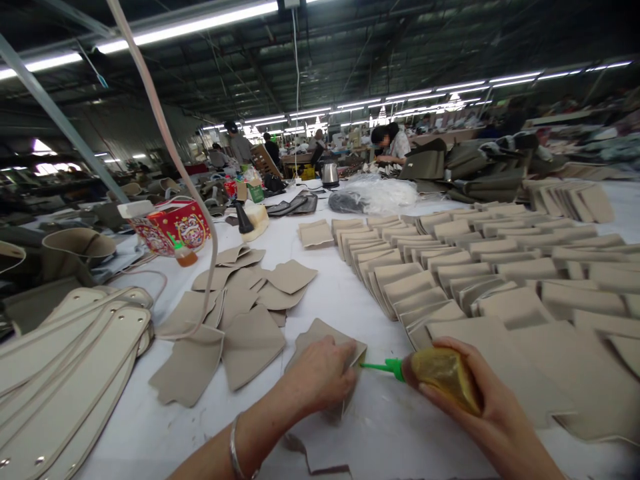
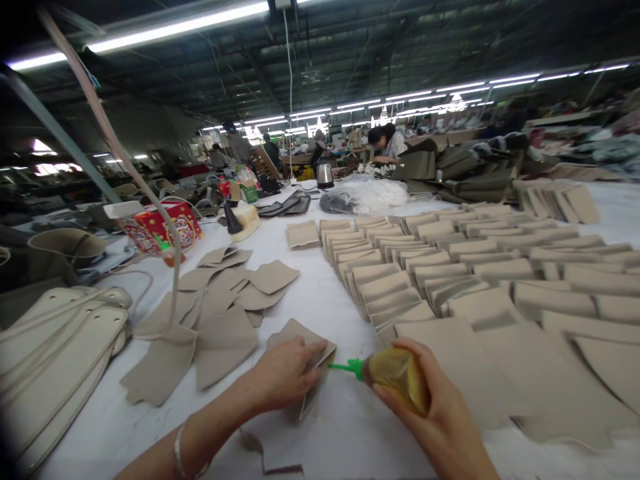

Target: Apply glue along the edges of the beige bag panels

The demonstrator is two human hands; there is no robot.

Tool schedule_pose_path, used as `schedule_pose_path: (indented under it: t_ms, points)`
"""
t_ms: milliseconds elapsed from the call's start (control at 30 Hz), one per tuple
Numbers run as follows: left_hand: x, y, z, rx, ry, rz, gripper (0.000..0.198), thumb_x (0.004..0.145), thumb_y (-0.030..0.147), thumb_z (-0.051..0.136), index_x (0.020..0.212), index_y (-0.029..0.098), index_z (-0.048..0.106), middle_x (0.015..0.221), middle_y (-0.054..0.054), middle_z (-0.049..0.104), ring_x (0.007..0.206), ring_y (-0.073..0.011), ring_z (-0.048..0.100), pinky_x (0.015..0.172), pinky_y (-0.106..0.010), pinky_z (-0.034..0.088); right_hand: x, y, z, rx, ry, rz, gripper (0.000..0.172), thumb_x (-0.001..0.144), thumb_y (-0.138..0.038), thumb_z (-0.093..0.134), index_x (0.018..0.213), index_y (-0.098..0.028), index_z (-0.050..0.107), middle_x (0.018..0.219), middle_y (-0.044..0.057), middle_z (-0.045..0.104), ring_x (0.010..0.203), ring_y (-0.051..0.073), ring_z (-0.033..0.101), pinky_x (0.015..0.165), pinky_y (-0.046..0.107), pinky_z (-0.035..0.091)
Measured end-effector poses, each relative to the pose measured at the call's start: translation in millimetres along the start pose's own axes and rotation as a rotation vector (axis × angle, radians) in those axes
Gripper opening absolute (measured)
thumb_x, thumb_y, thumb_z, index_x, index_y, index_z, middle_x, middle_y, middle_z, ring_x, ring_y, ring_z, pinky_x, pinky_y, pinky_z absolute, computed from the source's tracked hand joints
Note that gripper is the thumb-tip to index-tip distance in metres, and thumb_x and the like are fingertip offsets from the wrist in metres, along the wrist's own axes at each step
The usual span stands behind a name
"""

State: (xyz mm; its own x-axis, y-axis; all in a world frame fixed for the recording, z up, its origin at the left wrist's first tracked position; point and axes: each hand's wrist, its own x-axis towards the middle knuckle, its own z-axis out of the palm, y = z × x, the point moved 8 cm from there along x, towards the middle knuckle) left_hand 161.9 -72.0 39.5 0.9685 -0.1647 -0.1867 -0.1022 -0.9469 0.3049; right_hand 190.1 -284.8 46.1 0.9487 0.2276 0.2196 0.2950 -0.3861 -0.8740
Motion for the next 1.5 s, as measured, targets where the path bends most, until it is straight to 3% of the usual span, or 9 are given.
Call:
schedule_pose_path:
  t_ms: [333, 433, 600, 767, 1167, 1367, 1500]
  points:
    - [-1.5, -0.7, 0.0, 0.019, -0.027, -0.002, 0.040, 0.084, 0.031, 0.039, 0.121, 0.027, 0.056, 0.094, -0.009, 0.063, 0.086, -0.0282, 0.064, 0.076, -0.039, 0.052, -5.2, -3.9, 3.4, 0.034, -0.008, 0.040, 0.049, 0.080, -0.050, 0.064, 0.118, -0.025, 0.048, 0.104, -0.001, 0.059, 0.092, 0.022, 0.059, 0.081, 0.026, 0.043]
    - [-1.2, -1.6, 0.3, 0.011, -0.024, -0.002, 0.044, 0.084, 0.032, 0.041, 0.125, 0.027, 0.054, 0.097, -0.009, 0.063, 0.088, -0.0288, 0.064, 0.077, -0.040, 0.052, -11.8, -3.0, 9.3, 0.071, -0.059, 0.053, 0.048, 0.078, -0.049, 0.065, 0.117, -0.024, 0.050, 0.104, -0.001, 0.061, 0.094, 0.022, 0.060, 0.081, 0.026, 0.043]
    - [-1.1, -3.7, 1.0, -0.020, -0.026, 0.000, 0.048, 0.085, 0.035, 0.041, 0.131, 0.028, 0.051, 0.100, -0.009, 0.063, 0.091, -0.0298, 0.063, 0.080, -0.041, 0.051, -16.4, -3.0, 5.0, 0.044, -0.004, 0.040, 0.046, 0.081, -0.050, 0.064, 0.117, -0.025, 0.050, 0.109, -0.001, 0.059, 0.095, 0.022, 0.059, 0.083, 0.027, 0.044]
    - [-1.1, -7.4, 3.9, -0.054, -0.042, -0.010, 0.052, 0.085, 0.037, 0.043, 0.136, 0.028, 0.048, 0.110, -0.008, 0.062, 0.099, -0.0289, 0.061, 0.087, -0.040, 0.049, -22.2, 0.1, 12.4, 0.066, -0.050, 0.023, 0.048, 0.078, -0.047, 0.066, 0.117, -0.023, 0.051, 0.113, 0.002, 0.061, 0.104, 0.025, 0.058, 0.084, 0.028, 0.045]
    - [-4.3, -5.0, 1.3, -0.090, -0.032, -0.032, 0.054, 0.087, 0.039, 0.042, 0.139, 0.025, 0.046, 0.113, -0.010, 0.060, 0.100, -0.0304, 0.061, 0.088, -0.042, 0.049, -31.9, -1.8, 14.2, 0.075, -0.015, 0.058, 0.047, 0.076, -0.048, 0.067, 0.115, -0.025, 0.054, 0.107, 0.000, 0.062, 0.096, 0.025, 0.060, 0.077, 0.028, 0.046]
    - [-3.8, -6.5, 3.2, -0.104, -0.046, -0.041, 0.054, 0.088, 0.042, 0.041, 0.140, 0.026, 0.044, 0.115, -0.010, 0.059, 0.102, -0.0311, 0.060, 0.088, -0.042, 0.048, -36.7, 2.2, 18.8, 0.149, -0.045, 0.070, 0.050, 0.073, -0.048, 0.070, 0.115, -0.025, 0.054, 0.112, 0.000, 0.060, 0.100, 0.024, 0.059, 0.084, 0.027, 0.044]
    - [-4.5, -8.3, 5.3, -0.115, -0.054, -0.054, 0.054, 0.088, 0.042, 0.042, 0.139, 0.027, 0.044, 0.117, -0.009, 0.058, 0.103, -0.0298, 0.060, 0.089, -0.041, 0.047, -37.0, 4.6, 15.7, 0.076, -0.023, 0.052, 0.048, 0.076, -0.048, 0.068, 0.115, -0.025, 0.053, 0.111, 0.003, 0.061, 0.098, 0.026, 0.060, 0.083, 0.030, 0.047]
